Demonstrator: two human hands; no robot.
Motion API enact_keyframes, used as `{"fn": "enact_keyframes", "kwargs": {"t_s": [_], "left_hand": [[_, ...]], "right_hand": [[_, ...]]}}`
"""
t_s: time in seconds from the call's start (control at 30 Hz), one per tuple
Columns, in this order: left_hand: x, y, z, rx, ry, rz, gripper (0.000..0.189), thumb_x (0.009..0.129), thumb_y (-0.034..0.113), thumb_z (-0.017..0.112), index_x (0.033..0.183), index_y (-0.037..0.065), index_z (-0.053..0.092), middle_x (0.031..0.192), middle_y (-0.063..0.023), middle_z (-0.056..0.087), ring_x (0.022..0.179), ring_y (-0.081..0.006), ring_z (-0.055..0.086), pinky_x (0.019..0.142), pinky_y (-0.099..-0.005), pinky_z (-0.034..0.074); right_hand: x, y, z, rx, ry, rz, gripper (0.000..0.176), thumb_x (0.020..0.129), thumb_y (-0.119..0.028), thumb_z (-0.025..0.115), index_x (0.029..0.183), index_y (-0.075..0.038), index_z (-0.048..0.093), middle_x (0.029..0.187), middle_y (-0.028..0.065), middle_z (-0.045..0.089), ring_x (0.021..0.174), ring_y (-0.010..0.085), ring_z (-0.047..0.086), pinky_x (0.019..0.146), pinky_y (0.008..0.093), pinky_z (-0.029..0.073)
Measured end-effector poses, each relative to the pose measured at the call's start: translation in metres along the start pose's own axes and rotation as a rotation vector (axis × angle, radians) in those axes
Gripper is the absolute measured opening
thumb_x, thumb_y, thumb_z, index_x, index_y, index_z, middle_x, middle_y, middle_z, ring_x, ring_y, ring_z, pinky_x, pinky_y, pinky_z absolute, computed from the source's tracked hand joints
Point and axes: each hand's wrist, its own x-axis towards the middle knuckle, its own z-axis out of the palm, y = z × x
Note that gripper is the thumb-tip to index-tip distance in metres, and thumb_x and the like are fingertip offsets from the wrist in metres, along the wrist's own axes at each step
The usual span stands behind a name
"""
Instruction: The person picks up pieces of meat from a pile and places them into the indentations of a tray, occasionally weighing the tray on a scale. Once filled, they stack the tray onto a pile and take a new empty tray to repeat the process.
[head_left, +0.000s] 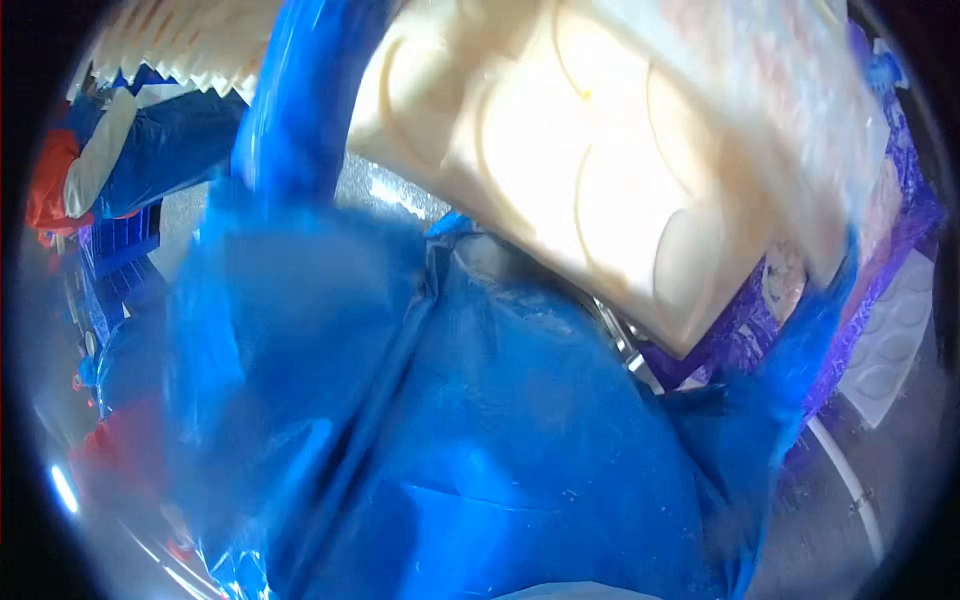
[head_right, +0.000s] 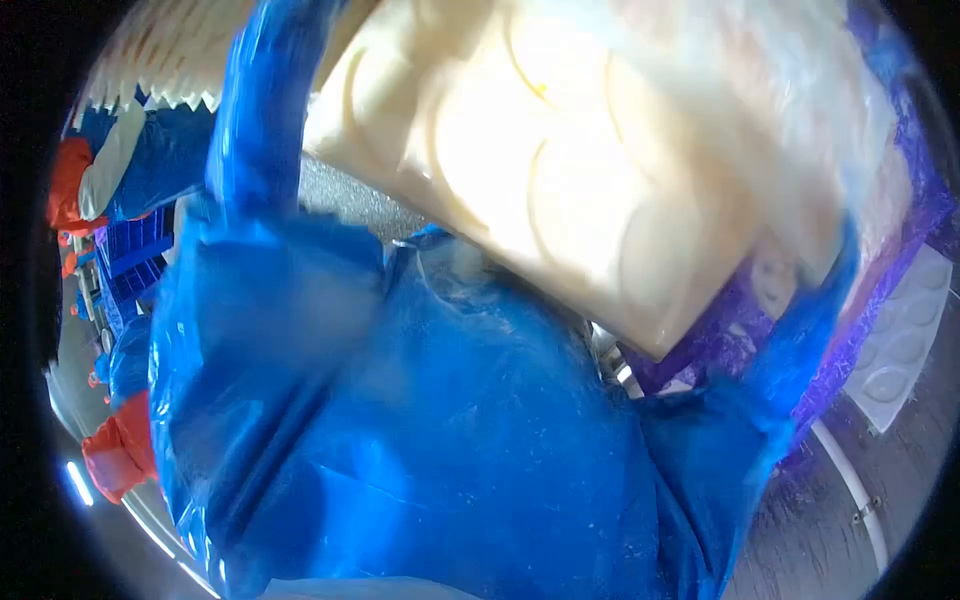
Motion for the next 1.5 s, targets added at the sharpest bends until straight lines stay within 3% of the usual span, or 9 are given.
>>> {"fn": "enact_keyframes", "kwargs": {"t_s": [0.17,0.23,0.37,0.43,0.53,0.7,1.03,1.2,1.5], "left_hand": [[-0.140,-0.022,-0.013,-0.255,0.114,-0.339,0.041,0.102,0.014,0.055,0.142,0.003,0.053,0.141,-0.0091,0.057,0.130,-0.0193,0.052,0.111,-0.0315,0.039],[-0.167,-0.042,0.012,-0.141,0.151,-0.148,0.042,0.096,0.006,0.063,0.137,0.004,0.057,0.137,-0.0062,0.060,0.107,-0.0103,0.058,0.096,-0.0240,0.044],[-0.149,-0.014,0.049,0.889,0.171,0.230,0.050,0.095,0.023,0.066,0.140,0.005,0.053,0.146,-0.0173,0.048,0.128,-0.0296,0.050,0.111,-0.0406,0.037],[-0.148,0.002,0.119,0.327,-0.016,0.208,0.063,0.094,0.036,0.066,0.146,0.006,0.046,0.153,-0.0219,0.038,0.141,-0.0389,0.036,0.119,-0.0482,0.024],[-0.154,-0.008,0.183,0.749,-0.286,0.441,0.070,0.096,0.045,0.060,0.150,0.006,0.040,0.157,-0.0233,0.032,0.147,-0.0400,0.027,0.122,-0.0493,0.016],[-0.122,-0.028,0.175,0.643,-0.474,0.201,0.074,0.099,0.050,0.050,0.157,0.010,0.026,0.162,-0.0169,0.026,0.151,-0.0361,0.021,0.123,-0.0513,0.012],[-0.103,-0.006,0.115,0.784,-0.077,0.385,0.075,0.099,0.049,0.050,0.156,0.005,0.028,0.162,-0.0186,0.026,0.152,-0.0376,0.016,0.122,-0.0533,0.003],[-0.128,-0.046,0.122,0.846,-0.309,0.326,0.074,0.097,0.052,0.053,0.154,0.008,0.033,0.159,-0.0222,0.030,0.148,-0.0420,0.026,0.119,-0.0572,0.020],[-0.165,-0.069,0.032,0.959,0.135,0.205,0.043,0.087,0.039,0.065,0.112,0.004,0.068,0.107,-0.0172,0.065,0.105,-0.0391,0.060,0.092,-0.0493,0.047]], "right_hand": [[-0.051,0.001,0.010,0.135,-0.019,0.179,0.023,0.100,-0.017,0.055,0.117,-0.002,0.058,0.108,0.0141,0.067,0.090,0.0273,0.068,0.073,0.0369,0.057],[-0.060,0.009,0.023,0.232,-0.042,0.224,0.023,0.100,-0.017,0.055,0.117,-0.001,0.058,0.108,0.0141,0.067,0.090,0.0272,0.068,0.072,0.0368,0.057],[-0.069,0.008,0.045,0.391,-0.059,0.259,0.024,0.100,-0.017,0.055,0.118,-0.001,0.057,0.109,0.0142,0.067,0.090,0.0269,0.069,0.072,0.0366,0.058],[-0.072,0.009,0.052,0.445,-0.064,0.270,0.024,0.100,-0.017,0.054,0.119,-0.001,0.057,0.109,0.0142,0.067,0.090,0.0268,0.069,0.072,0.0365,0.058],[-0.079,0.008,0.056,0.491,-0.064,0.279,0.025,0.100,-0.017,0.054,0.120,-0.001,0.057,0.109,0.0143,0.067,0.090,0.0266,0.069,0.072,0.0363,0.058],[-0.079,0.010,0.062,0.549,-0.077,0.285,0.026,0.100,-0.017,0.054,0.121,-0.001,0.057,0.110,0.0144,0.067,0.090,0.0263,0.069,0.072,0.0360,0.059],[-0.081,0.010,0.072,0.616,-0.102,0.276,0.029,0.101,-0.016,0.054,0.124,0.000,0.056,0.111,0.0146,0.067,0.090,0.0257,0.069,0.071,0.0354,0.060],[-0.081,0.012,0.073,0.651,-0.094,0.252,0.030,0.101,-0.016,0.054,0.126,0.000,0.055,0.112,0.0147,0.067,0.090,0.0255,0.070,0.071,0.0351,0.060],[-0.026,-0.015,0.043,0.735,0.006,0.260,0.032,0.101,-0.016,0.054,0.128,0.000,0.055,0.113,0.0149,0.067,0.091,0.0249,0.070,0.070,0.0345,0.061]]}}
